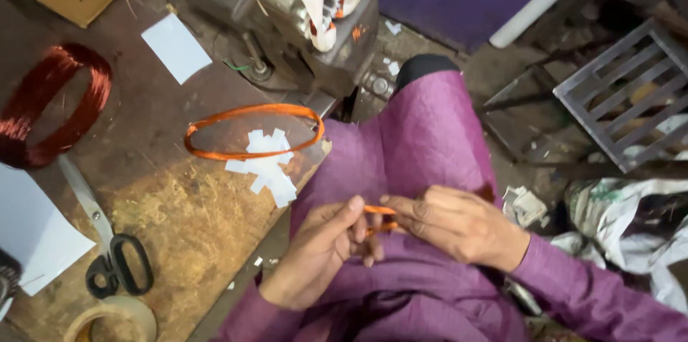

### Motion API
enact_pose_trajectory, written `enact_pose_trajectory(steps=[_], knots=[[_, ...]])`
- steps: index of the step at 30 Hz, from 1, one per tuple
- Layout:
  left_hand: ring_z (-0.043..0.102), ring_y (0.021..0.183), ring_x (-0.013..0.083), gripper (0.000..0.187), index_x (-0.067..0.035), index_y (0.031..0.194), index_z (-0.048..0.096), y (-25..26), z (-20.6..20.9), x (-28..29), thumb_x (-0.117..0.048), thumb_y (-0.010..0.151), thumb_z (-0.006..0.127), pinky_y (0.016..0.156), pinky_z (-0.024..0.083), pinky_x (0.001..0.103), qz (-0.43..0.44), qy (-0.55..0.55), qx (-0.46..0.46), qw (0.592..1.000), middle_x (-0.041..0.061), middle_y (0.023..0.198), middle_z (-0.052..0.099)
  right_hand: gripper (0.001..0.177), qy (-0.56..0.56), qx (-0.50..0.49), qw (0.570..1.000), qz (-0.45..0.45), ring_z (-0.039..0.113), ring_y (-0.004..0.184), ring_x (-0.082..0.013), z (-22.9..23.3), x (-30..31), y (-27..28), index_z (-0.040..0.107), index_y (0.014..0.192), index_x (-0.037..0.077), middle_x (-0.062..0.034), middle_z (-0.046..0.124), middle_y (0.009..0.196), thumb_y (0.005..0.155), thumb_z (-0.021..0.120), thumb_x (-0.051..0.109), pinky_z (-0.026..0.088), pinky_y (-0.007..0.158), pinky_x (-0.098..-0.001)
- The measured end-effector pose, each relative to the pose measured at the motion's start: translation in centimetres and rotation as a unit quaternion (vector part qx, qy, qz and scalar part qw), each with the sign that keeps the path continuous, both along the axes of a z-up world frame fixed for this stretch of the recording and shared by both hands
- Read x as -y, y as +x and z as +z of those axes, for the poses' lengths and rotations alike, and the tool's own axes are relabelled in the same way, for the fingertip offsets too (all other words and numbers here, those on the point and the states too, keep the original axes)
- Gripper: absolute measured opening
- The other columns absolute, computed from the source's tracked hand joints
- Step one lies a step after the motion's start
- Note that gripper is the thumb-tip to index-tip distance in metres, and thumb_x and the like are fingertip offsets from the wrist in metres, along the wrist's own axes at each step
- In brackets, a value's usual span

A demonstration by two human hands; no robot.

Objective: The person winds copper wire by hand around a small motor stator held in a bench vise. They repeatedly wrap the wire, adjust the stator, and insert white insulating pieces between the windings.

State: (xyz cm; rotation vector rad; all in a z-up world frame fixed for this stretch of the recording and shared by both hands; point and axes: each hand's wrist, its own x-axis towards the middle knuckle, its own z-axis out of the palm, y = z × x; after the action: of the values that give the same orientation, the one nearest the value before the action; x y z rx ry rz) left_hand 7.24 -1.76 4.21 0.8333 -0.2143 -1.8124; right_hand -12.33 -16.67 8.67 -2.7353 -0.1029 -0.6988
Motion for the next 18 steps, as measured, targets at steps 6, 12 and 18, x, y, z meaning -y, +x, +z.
enact_pose_trajectory(steps=[6, 12, 18], knots=[[0.072, 0.068, 0.0219, 0.056, -0.013, 0.082, 0.059, 1.6, 0.8, -1.1, -0.064, 0.088, 0.037, 0.050, 0.049, 0.028, -0.190, 0.034, -0.064, 0.979, 0.009, 0.082, 0.068, 0.021, -0.117, 0.041, 0.990, 0.074, 0.055, 0.068, -0.0163, 0.3, 0.8, -0.3, 0.072, 0.105, -0.012, -0.0191, 0.070, 0.120, 0.091, 0.080, 0.002, 0.048, 0.058, -0.0315], [0.058, 0.061, 0.0237, 0.049, -0.009, 0.084, 0.044, 0.5, -0.3, -1.0, -0.045, 0.116, 0.054, 0.058, 0.050, 0.034, -0.069, 0.013, 0.075, 0.995, 0.011, 0.078, 0.052, 0.019, -0.041, 0.038, 0.997, 0.061, 0.059, 0.071, -0.0225, 0.6, 0.1, 0.1, 0.072, 0.098, -0.009, -0.0211, 0.072, 0.115, 0.086, 0.076, 0.004, 0.049, 0.059, -0.0350], [0.072, 0.059, 0.0219, 0.043, -0.014, 0.114, 0.069, 7.3, 4.8, 1.6, -0.048, 0.095, 0.050, 0.051, 0.057, 0.033, -0.052, -0.051, 0.132, 0.989, 0.015, 0.093, 0.078, 0.014, 0.154, 0.109, 0.952, -0.242, 0.075, 0.089, -0.0208, 5.6, -0.2, 2.8, 0.075, 0.097, 0.000, -0.0098, 0.076, 0.100, 0.090, 0.078, 0.012, 0.059, 0.077, -0.0291]])
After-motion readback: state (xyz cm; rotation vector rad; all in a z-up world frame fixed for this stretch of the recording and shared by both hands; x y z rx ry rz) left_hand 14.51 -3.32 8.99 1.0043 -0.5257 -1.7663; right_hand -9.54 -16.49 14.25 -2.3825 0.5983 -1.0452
